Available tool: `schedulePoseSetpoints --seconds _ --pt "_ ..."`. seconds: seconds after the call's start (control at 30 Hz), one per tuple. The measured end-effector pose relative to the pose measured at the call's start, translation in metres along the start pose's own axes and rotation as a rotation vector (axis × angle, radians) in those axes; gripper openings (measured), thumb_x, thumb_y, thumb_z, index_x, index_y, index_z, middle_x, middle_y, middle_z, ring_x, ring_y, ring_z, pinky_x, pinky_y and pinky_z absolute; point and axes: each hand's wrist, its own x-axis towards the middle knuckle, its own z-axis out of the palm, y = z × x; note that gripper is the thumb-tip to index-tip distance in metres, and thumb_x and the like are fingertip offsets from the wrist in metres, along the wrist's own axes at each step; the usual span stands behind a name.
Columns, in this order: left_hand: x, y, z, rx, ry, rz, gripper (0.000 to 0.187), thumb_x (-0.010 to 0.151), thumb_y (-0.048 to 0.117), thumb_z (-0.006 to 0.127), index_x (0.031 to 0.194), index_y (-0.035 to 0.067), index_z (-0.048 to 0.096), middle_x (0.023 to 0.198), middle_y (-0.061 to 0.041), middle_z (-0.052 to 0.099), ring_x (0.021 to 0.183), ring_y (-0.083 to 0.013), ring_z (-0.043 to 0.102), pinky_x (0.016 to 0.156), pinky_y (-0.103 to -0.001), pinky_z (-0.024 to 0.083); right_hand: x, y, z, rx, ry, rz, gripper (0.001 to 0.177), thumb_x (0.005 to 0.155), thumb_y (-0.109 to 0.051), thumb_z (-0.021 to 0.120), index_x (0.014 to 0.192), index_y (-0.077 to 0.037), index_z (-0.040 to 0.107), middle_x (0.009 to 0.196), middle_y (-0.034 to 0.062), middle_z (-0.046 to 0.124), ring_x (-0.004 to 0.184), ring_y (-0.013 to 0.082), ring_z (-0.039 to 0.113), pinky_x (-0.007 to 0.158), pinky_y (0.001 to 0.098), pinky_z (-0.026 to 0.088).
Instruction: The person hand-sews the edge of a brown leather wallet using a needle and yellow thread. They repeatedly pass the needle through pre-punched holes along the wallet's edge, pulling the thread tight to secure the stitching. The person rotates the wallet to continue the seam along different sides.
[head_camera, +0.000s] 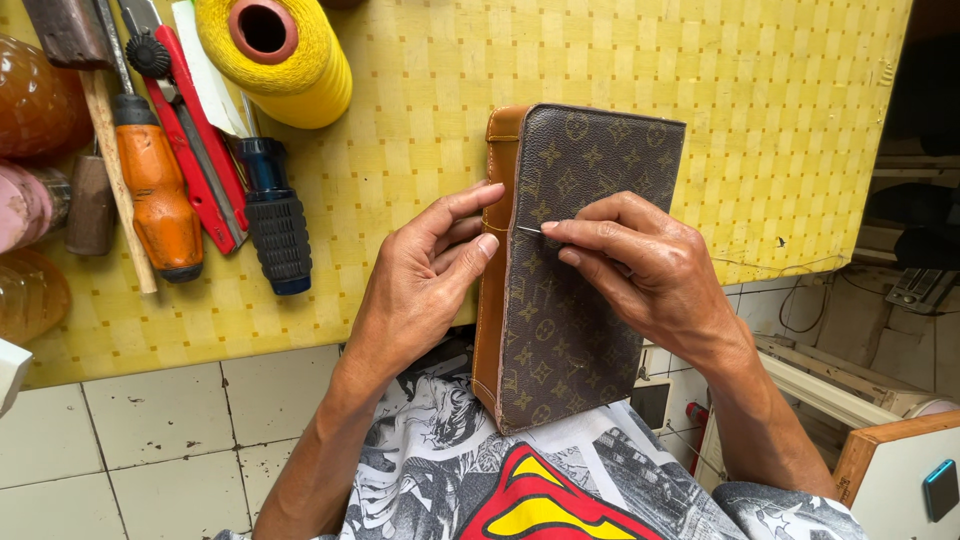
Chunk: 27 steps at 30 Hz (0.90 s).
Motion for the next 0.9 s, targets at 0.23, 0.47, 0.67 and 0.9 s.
schedulePoseSetpoints --seconds 0.23,0.47,0.67,0.9 --pt "0.0 -0.001 0.003 -0.035 -0.013 0.041 0.037 0.091 0.008 0.059 0.128 0.006 0.057 0.135 -0.009 0.058 0.115 -0.0128 0.06 0.101 -0.024 0.053 0.001 -0.004 -0.002 0.004 0.006 -0.009 0.022 0.098 -0.007 0.057 0.118 -0.005 0.065 0.096 0.0119 0.06 0.084 0.0219 0.06 0.074 0.0305 0.048" --pt "-0.011 0.021 0.004 0.086 0.001 0.101 0.036 0.089 0.013 0.063 0.126 0.014 0.06 0.142 -0.019 0.051 0.127 -0.0209 0.056 0.101 -0.029 0.051 0.003 -0.021 -0.025 -0.056 -0.047 -0.074 0.024 0.095 -0.005 0.06 0.118 -0.005 0.065 0.096 0.0119 0.066 0.082 0.0223 0.065 0.069 0.0312 0.052" --pt "-0.04 0.071 0.012 0.362 0.14 0.263 0.036 0.085 0.015 0.073 0.12 0.019 0.066 0.125 -0.011 0.053 0.087 -0.0135 0.064 0.084 -0.026 0.055 -0.006 -0.041 -0.051 0.023 -0.037 -0.1 0.019 0.091 -0.003 0.057 0.107 -0.004 0.068 0.091 0.0101 0.066 0.075 0.0182 0.067 0.064 0.0242 0.053" --pt "-0.026 0.051 0.044 0.323 0.118 0.421 0.032 0.081 0.013 0.078 0.112 0.016 0.07 0.117 -0.009 0.052 0.073 -0.0133 0.059 0.07 -0.027 0.055 -0.032 -0.021 -0.072 0.04 -0.068 -0.042 0.017 0.09 -0.005 0.058 0.104 -0.005 0.068 0.088 0.01 0.066 0.077 0.0188 0.067 0.069 0.0258 0.051"
